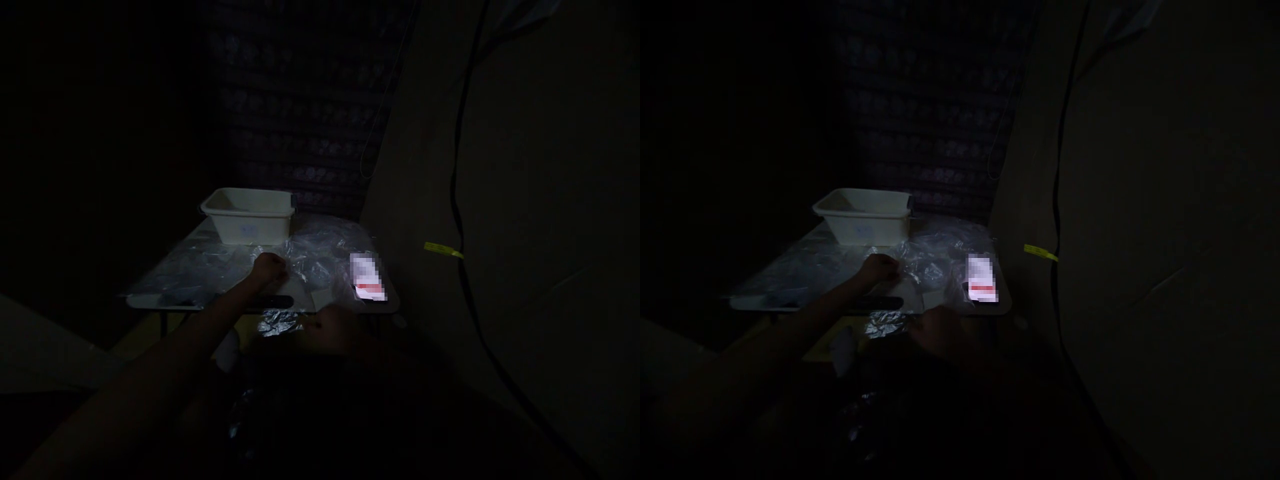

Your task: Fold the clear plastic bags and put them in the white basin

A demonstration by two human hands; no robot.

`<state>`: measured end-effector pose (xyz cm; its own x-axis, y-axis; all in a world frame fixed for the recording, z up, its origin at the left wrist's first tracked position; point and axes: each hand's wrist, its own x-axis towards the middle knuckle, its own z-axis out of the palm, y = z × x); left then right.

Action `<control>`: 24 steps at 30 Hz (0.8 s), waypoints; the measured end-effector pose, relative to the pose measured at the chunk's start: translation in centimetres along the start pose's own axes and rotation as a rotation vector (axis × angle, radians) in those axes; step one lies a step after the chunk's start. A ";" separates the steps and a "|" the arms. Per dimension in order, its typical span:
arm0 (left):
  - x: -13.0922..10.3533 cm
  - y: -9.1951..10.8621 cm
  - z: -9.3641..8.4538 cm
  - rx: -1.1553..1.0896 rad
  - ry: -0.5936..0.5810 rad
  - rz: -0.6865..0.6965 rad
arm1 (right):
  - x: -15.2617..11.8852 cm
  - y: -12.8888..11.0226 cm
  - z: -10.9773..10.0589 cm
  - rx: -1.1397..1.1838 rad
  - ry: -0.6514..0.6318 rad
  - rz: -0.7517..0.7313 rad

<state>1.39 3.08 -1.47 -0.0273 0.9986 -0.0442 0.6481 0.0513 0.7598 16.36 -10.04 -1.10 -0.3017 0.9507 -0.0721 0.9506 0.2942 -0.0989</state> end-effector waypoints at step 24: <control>-0.4 -0.1 0.0 0.059 -0.035 0.025 | -0.7 -0.8 -0.5 -0.158 0.023 -0.191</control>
<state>1.35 2.67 -1.52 0.0153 0.9987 -0.0490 0.6920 0.0248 0.7214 15.86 -10.91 -0.48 -0.4769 0.8778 -0.0445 0.8767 0.4787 0.0477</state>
